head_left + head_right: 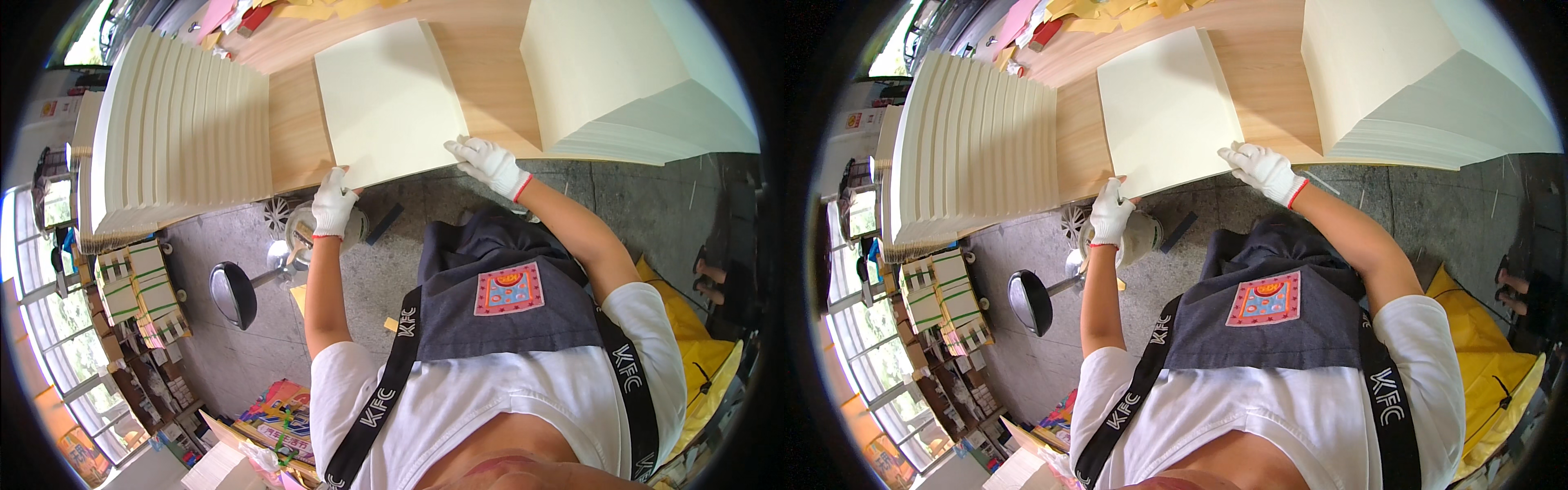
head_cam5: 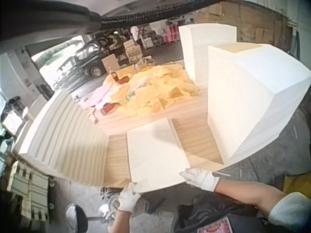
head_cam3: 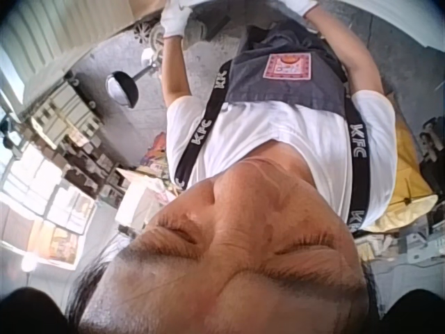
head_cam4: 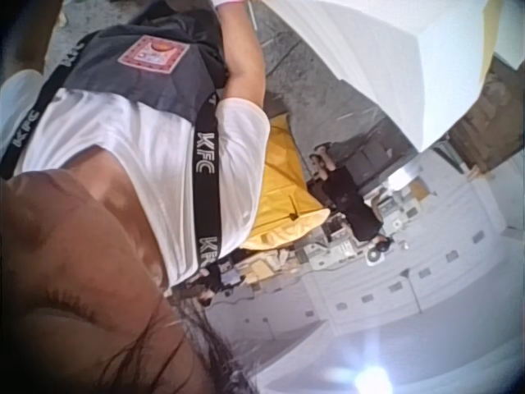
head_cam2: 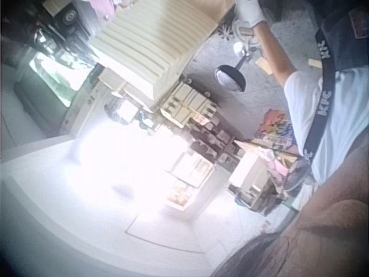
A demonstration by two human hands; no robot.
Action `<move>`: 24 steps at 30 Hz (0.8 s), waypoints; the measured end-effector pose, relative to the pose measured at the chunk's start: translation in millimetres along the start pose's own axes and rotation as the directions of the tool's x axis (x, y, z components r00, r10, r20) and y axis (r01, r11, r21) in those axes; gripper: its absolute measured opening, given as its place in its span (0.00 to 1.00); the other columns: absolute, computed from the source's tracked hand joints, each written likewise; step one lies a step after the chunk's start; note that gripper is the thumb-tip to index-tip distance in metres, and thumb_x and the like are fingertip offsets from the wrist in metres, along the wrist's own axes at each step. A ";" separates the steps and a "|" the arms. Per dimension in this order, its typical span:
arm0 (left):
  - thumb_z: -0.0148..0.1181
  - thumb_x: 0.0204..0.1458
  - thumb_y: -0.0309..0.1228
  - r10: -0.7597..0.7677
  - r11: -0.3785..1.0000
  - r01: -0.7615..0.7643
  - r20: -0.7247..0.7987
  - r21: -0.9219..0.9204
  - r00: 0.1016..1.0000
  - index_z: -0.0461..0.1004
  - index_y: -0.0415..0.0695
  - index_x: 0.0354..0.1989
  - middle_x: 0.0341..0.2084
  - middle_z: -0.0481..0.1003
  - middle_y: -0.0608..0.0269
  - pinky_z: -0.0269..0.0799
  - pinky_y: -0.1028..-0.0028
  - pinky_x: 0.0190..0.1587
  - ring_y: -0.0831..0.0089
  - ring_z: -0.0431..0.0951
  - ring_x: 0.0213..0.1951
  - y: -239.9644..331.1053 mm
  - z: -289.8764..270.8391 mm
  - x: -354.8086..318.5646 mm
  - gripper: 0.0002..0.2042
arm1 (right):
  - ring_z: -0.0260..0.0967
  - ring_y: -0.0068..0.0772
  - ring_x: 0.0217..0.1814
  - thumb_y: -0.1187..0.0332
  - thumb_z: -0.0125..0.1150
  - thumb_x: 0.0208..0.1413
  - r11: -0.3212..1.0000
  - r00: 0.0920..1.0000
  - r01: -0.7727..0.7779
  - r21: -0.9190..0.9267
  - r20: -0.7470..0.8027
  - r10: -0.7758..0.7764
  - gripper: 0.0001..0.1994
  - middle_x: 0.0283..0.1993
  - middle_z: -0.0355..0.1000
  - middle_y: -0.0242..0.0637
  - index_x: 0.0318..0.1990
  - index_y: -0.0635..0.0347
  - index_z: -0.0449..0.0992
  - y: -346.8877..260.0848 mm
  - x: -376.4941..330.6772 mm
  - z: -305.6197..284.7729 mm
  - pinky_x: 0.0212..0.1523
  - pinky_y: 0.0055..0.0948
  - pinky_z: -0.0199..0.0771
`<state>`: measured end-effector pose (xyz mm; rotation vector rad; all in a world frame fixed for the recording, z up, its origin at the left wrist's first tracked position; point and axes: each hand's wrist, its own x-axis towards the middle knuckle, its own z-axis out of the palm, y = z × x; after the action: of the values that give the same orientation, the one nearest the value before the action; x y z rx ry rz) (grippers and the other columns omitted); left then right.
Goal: The person stacks white foam sheets on a wooden table. They pick up individual sheets, align them, and place them into a growing pile. The person occasionally adjusts the stack to ensure alignment.
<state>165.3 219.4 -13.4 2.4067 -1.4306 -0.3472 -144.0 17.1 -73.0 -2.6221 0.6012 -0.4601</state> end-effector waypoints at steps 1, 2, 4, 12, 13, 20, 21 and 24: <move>0.69 0.46 0.36 0.010 1.000 -0.010 -0.011 0.010 1.000 0.73 0.49 0.54 0.49 0.77 0.56 0.75 0.59 0.46 0.55 0.80 0.45 1.2 -0.6 -0.2 0.24 | 0.73 0.48 0.54 0.65 0.67 0.54 1.000 1.000 0.005 -0.004 -0.009 -0.006 0.30 0.52 0.73 0.44 0.66 0.42 0.67 0.0 0.0 0.4 0.52 0.42 0.76; 0.69 0.46 0.36 -0.010 1.000 0.010 0.005 0.005 1.000 0.73 0.48 0.54 0.49 0.77 0.56 0.75 0.59 0.46 0.54 0.80 0.46 2.8 -1.5 -0.4 0.24 | 0.73 0.48 0.54 0.65 0.67 0.54 1.000 1.000 0.011 -0.007 -0.019 -0.011 0.30 0.52 0.73 0.44 0.66 0.42 0.67 0.0 0.0 0.7 0.53 0.42 0.76; 0.69 0.46 0.36 -0.048 0.999 0.048 0.035 -0.003 0.998 0.73 0.48 0.54 0.49 0.77 0.56 0.75 0.59 0.47 0.54 0.80 0.46 8.1 -4.8 0.2 0.24 | 0.73 0.48 0.55 0.65 0.66 0.54 1.000 1.000 0.006 -0.007 -0.011 -0.006 0.30 0.54 0.72 0.43 0.66 0.41 0.67 1.6 -0.3 2.2 0.53 0.42 0.76; 0.71 0.48 0.33 -0.056 0.983 0.030 -0.140 -0.180 0.989 0.69 0.44 0.57 0.51 0.75 0.53 0.74 0.61 0.49 0.56 0.78 0.50 -22.1 14.1 -12.2 0.27 | 0.75 0.49 0.50 0.57 0.61 0.62 0.842 0.916 -0.402 0.360 0.162 0.367 0.21 0.48 0.76 0.46 0.61 0.47 0.72 -38.9 14.2 -78.7 0.51 0.41 0.75; 0.71 0.49 0.33 -0.064 0.968 0.008 -0.214 -0.251 0.975 0.68 0.43 0.58 0.51 0.75 0.53 0.74 0.62 0.49 0.56 0.77 0.50 -27.1 22.0 -13.8 0.28 | 0.76 0.52 0.46 0.48 0.55 0.65 0.774 0.857 -0.437 0.457 -0.049 0.513 0.19 0.42 0.77 0.51 0.50 0.52 0.78 -18.2 -5.9 -53.7 0.49 0.43 0.74; 0.56 0.63 0.50 -0.351 -0.507 0.268 0.480 -0.819 0.804 0.59 0.41 0.65 0.62 0.64 0.49 0.72 0.58 0.55 0.56 0.71 0.57 10.7 103.0 -43.4 0.30 | 0.75 0.57 0.43 0.42 0.45 0.67 0.762 0.820 -0.573 0.301 0.205 0.535 0.25 0.37 0.77 0.54 0.42 0.53 0.78 -20.7 -15.2 -56.4 0.45 0.50 0.73; 0.54 0.63 0.51 -0.291 -0.528 0.332 0.535 -0.781 0.793 0.58 0.40 0.65 0.64 0.62 0.48 0.71 0.56 0.58 0.55 0.69 0.59 25.6 108.0 -39.4 0.31 | 0.75 0.58 0.42 0.43 0.45 0.67 0.771 0.811 -0.585 0.253 0.210 0.546 0.24 0.36 0.77 0.54 0.42 0.53 0.77 -24.2 -12.5 -53.6 0.45 0.50 0.73; 0.51 0.65 0.50 -0.314 -0.521 0.418 0.623 -0.744 0.716 0.63 0.40 0.60 0.58 0.67 0.48 0.72 0.56 0.57 0.54 0.71 0.56 75.3 101.1 -16.7 0.26 | 0.75 0.59 0.40 0.47 0.47 0.67 0.800 0.811 -0.582 0.144 0.170 0.560 0.19 0.34 0.77 0.54 0.43 0.52 0.73 -21.6 -16.3 -24.7 0.42 0.52 0.72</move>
<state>60.0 185.6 -76.3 1.0539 0.3639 -1.2150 -160.4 34.7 -45.5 -2.1174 1.1935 -0.1525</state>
